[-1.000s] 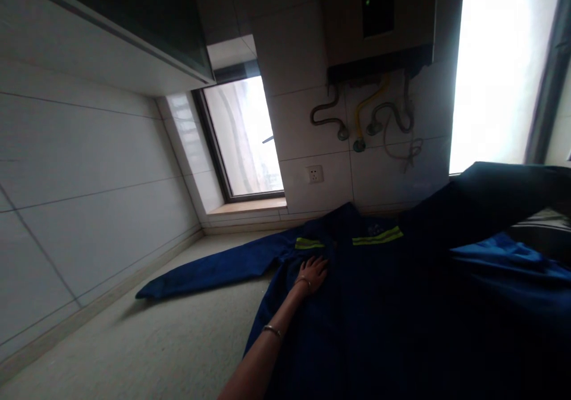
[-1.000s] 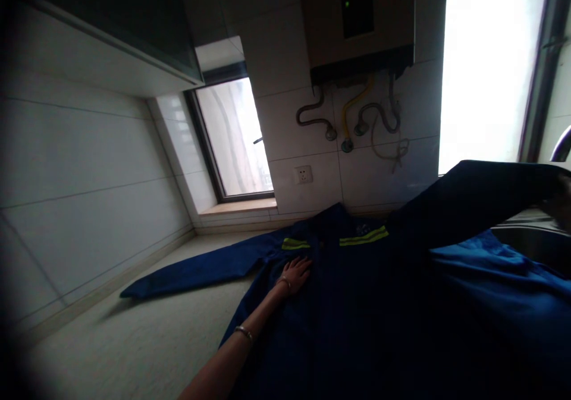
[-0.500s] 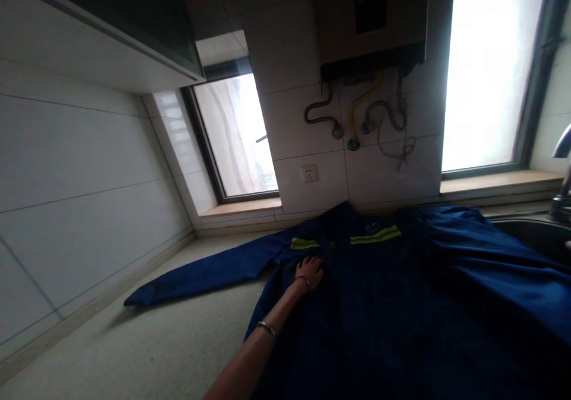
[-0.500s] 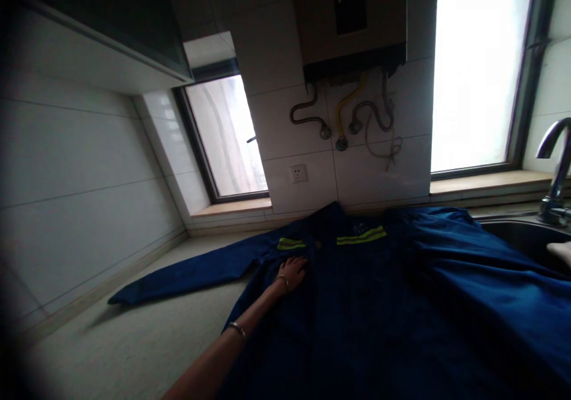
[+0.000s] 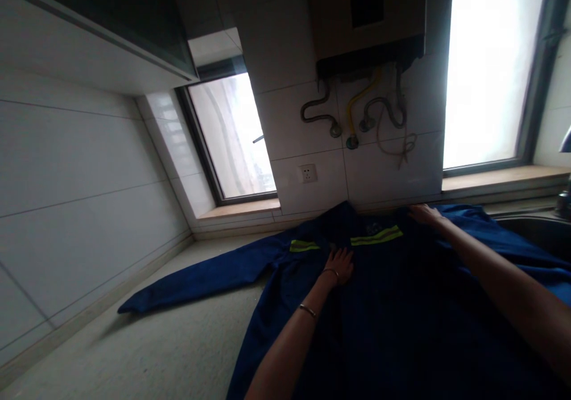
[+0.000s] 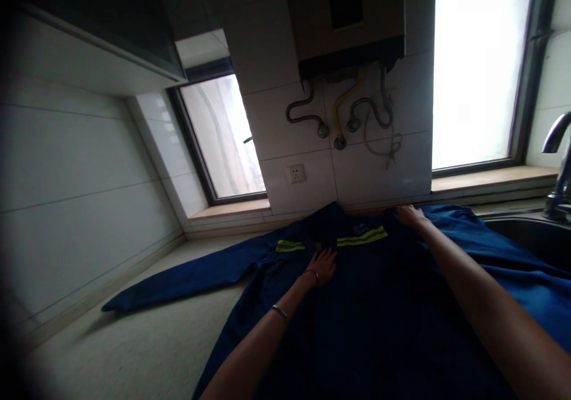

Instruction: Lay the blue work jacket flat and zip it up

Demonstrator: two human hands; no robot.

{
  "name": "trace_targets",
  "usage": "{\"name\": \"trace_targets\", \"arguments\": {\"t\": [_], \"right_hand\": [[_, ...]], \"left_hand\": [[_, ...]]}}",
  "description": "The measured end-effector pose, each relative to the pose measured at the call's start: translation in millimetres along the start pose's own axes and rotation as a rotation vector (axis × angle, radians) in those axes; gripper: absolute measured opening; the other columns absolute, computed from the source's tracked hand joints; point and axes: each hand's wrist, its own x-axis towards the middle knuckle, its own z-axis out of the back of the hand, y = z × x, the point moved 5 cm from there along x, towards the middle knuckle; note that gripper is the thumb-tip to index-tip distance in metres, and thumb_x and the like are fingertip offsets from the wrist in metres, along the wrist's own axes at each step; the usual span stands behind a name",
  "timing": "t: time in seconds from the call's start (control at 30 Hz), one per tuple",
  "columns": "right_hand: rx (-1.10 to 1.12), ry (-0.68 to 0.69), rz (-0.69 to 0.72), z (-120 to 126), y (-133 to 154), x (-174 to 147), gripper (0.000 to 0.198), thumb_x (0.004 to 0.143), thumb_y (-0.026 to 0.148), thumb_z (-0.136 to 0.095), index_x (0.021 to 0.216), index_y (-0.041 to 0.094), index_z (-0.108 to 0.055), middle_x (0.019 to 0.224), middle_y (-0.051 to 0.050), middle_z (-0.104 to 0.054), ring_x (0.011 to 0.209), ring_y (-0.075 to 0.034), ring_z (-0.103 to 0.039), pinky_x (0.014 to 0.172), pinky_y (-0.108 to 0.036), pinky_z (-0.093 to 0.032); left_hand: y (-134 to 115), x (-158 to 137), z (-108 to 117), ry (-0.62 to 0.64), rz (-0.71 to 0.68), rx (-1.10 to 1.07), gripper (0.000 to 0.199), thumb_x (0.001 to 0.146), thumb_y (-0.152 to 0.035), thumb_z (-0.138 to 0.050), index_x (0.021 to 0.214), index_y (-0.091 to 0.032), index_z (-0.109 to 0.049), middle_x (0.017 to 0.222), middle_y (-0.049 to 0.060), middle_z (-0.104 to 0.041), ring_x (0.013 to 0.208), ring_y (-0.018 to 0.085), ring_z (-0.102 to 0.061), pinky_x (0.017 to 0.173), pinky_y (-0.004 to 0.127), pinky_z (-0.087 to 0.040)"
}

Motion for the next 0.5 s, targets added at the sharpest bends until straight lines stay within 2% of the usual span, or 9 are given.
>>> {"name": "trace_targets", "arguments": {"t": [0.1,0.2,0.3,0.4,0.5], "right_hand": [[-0.052,0.063,0.000,-12.4,-2.4,7.6,0.028,0.085,0.033,-0.052,0.105,0.016,-0.062,0.122,-0.020,-0.053,0.108,-0.028,-0.050,0.084,-0.044,-0.036],[-0.087,0.075,0.018,-18.7,-3.3,10.4,0.037,0.086,0.036,-0.051,0.118,0.017,-0.055,0.127,-0.021,-0.049,0.111,-0.028,-0.048,0.082,-0.042,-0.036],[-0.116,0.073,0.034,-23.3,0.5,12.0,0.042,0.087,0.035,-0.050,0.125,0.016,-0.050,0.123,-0.021,-0.052,0.110,-0.028,-0.048,0.082,-0.042,-0.035],[-0.153,0.036,0.047,-18.2,3.5,14.0,0.032,0.087,0.032,-0.049,0.112,0.014,-0.059,0.118,-0.021,-0.054,0.110,-0.028,-0.045,0.085,-0.043,-0.031],[-0.175,-0.040,0.046,-2.5,1.1,13.8,0.029,0.088,0.032,-0.046,0.104,0.016,-0.064,0.117,-0.020,-0.054,0.111,-0.027,-0.042,0.088,-0.042,-0.028]], "left_hand": [[3.8,-1.2,-1.7,0.015,0.012,-0.020,0.057,0.092,-0.042,-0.012,0.146,-0.023,-0.018,0.153,0.004,-0.014,0.140,0.024,-0.013,0.112,0.052,-0.012],[4.8,0.5,-3.1,0.019,0.015,-0.029,0.058,0.092,-0.044,-0.012,0.145,-0.022,-0.019,0.153,0.005,-0.014,0.140,0.024,-0.013,0.112,0.051,-0.012],[5.1,3.2,-5.6,0.014,0.014,-0.037,0.059,0.092,-0.046,-0.012,0.145,-0.022,-0.020,0.153,0.006,-0.015,0.140,0.024,-0.014,0.111,0.052,-0.013],[6.5,4.0,-7.3,-0.002,0.027,-0.036,0.058,0.092,-0.046,-0.012,0.145,-0.025,-0.020,0.153,0.003,-0.016,0.140,0.024,-0.013,0.111,0.052,-0.014],[7.4,3.1,-7.8,-0.011,0.031,-0.033,0.058,0.092,-0.047,-0.012,0.145,-0.026,-0.020,0.153,0.002,-0.016,0.140,0.023,-0.013,0.111,0.051,-0.014]]}}
